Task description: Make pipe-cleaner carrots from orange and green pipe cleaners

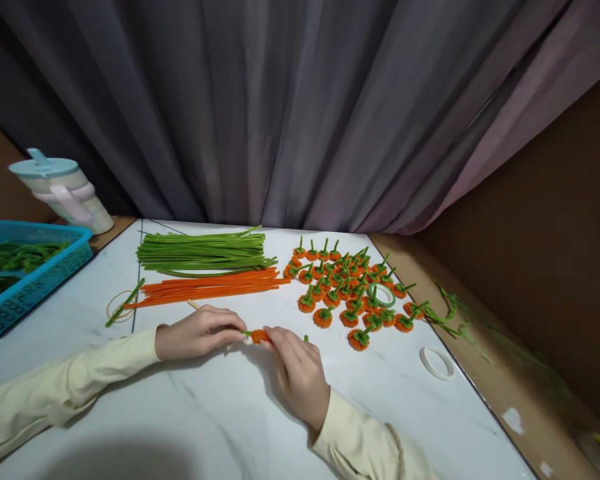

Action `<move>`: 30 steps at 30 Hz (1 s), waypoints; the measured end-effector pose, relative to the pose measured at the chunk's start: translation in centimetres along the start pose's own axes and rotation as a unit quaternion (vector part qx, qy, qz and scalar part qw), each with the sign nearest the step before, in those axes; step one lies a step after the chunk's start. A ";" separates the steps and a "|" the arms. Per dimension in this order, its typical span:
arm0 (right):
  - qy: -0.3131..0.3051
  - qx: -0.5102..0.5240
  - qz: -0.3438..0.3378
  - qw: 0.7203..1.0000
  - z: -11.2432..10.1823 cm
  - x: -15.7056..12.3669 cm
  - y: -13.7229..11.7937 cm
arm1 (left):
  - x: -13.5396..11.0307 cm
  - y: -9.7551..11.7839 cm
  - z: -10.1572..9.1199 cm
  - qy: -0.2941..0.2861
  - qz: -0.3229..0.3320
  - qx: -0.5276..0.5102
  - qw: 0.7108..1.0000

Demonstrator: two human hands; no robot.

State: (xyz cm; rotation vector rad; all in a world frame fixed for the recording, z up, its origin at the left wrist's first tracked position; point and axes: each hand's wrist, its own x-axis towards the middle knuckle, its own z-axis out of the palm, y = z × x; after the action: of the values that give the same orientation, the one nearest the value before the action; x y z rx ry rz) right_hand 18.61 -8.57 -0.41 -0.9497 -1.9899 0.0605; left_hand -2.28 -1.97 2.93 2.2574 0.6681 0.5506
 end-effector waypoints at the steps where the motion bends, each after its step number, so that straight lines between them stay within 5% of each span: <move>1: 0.002 0.007 0.010 1.000 0.0 0.0 -0.1 | 0.0 0.0 0.0 -0.002 0.012 0.000 1.000; 13: -0.017 0.036 -0.012 0.999 0.1 0.0 -0.3 | -0.3 0.3 0.8 0.005 0.050 0.051 0.997; 23: -0.077 0.036 -0.059 0.995 0.0 0.4 -0.6 | 0.1 2.6 -0.5 -0.031 0.067 0.131 0.989; 30: -0.059 -0.053 -0.033 0.996 0.1 0.6 -0.4 | -0.1 1.8 -0.2 0.095 0.119 0.261 0.953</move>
State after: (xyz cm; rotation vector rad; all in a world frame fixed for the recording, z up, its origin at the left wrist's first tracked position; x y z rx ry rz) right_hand 18.12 -8.45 0.11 -0.9669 -2.1495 -0.0265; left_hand -1.97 -3.07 4.37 2.8316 0.7000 0.7892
